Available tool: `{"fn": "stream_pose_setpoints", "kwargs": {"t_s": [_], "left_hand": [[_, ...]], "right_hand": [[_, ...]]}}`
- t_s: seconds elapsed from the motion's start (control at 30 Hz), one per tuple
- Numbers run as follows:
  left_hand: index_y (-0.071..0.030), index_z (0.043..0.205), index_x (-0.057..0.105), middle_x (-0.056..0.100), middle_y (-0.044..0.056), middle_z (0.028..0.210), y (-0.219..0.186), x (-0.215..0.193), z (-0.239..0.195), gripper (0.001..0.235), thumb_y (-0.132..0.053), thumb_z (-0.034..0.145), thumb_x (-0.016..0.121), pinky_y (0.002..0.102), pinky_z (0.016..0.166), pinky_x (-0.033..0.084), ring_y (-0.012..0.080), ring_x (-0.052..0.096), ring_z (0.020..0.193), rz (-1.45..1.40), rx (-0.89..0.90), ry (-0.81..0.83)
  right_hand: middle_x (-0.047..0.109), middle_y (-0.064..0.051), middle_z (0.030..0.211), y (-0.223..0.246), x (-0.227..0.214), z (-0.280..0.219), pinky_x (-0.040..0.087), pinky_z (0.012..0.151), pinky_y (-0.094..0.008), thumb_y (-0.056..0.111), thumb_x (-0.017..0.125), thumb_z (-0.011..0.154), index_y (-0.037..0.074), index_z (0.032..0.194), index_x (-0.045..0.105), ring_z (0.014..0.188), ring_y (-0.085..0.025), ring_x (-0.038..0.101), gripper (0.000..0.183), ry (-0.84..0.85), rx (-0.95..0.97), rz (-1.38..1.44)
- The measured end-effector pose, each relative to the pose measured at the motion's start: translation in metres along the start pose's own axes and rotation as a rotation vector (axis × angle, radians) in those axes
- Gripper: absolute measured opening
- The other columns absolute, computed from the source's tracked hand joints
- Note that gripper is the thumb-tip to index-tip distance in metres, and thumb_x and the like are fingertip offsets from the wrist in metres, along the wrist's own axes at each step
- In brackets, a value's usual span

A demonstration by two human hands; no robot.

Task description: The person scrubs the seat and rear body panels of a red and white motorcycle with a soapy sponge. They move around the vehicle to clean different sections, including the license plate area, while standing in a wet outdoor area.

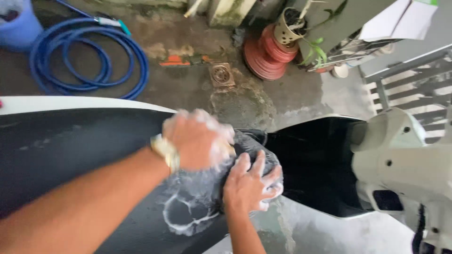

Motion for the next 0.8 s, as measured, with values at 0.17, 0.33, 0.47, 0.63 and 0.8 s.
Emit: {"fn": "stream_pose_setpoints", "kwargs": {"t_s": [0.17,0.33,0.47,0.63,0.8], "left_hand": [[-0.018,0.125,0.037,0.054,0.009,0.119,0.021,0.016,0.039,0.058,-0.051,0.077,0.041,0.049,0.086,0.037,0.0329,0.048,0.111,-0.213,-0.314,0.359],[-0.020,0.116,0.056,0.053,0.005,0.124,0.036,0.031,0.055,0.058,-0.051,0.069,0.044,0.041,0.086,0.043,0.0279,0.052,0.111,-0.261,-0.226,0.503],[-0.032,0.123,0.050,0.050,-0.014,0.123,0.072,0.023,0.037,0.061,-0.052,0.066,0.049,0.025,0.092,0.038,0.0135,0.052,0.105,-0.374,-0.319,0.601],[-0.032,0.134,0.035,0.040,0.013,0.133,0.135,0.040,0.028,0.058,-0.053,0.081,0.025,0.047,0.095,0.038,0.0365,0.043,0.120,0.087,-0.213,0.678],[-0.027,0.130,0.045,0.037,0.001,0.139,0.144,0.036,0.012,0.060,-0.046,0.075,0.030,0.034,0.102,0.027,0.0271,0.036,0.127,-0.164,-0.296,0.639]], "right_hand": [[0.019,0.005,0.143,0.006,-0.005,-0.003,0.020,0.096,-0.061,0.050,0.036,0.079,0.042,0.123,0.044,0.131,-0.032,0.013,0.046,-0.022,0.011,0.025],[0.023,0.000,0.142,0.006,0.000,-0.002,0.025,0.092,-0.063,0.050,0.040,0.078,0.039,0.122,0.047,0.128,-0.036,0.016,0.046,-0.093,-0.054,-0.012],[0.023,-0.001,0.143,0.002,-0.002,0.002,0.024,0.092,-0.063,0.050,0.040,0.078,0.039,0.122,0.048,0.128,-0.034,0.016,0.046,-0.106,-0.035,-0.012],[0.022,-0.003,0.144,0.005,0.004,-0.004,0.023,0.092,-0.065,0.052,0.039,0.078,0.038,0.124,0.047,0.126,-0.037,0.016,0.049,-0.072,-0.050,-0.019],[0.032,-0.008,0.139,0.006,-0.001,-0.005,0.025,0.085,-0.069,0.047,0.047,0.079,0.031,0.120,0.054,0.120,-0.045,0.023,0.045,-0.295,-0.203,0.039]]}}
Point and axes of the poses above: each hand's wrist, its own z-axis towards the middle knuckle, its own x-axis out of the palm, y = z × x, the point moved 8 cm from there along z, towards the middle knuckle
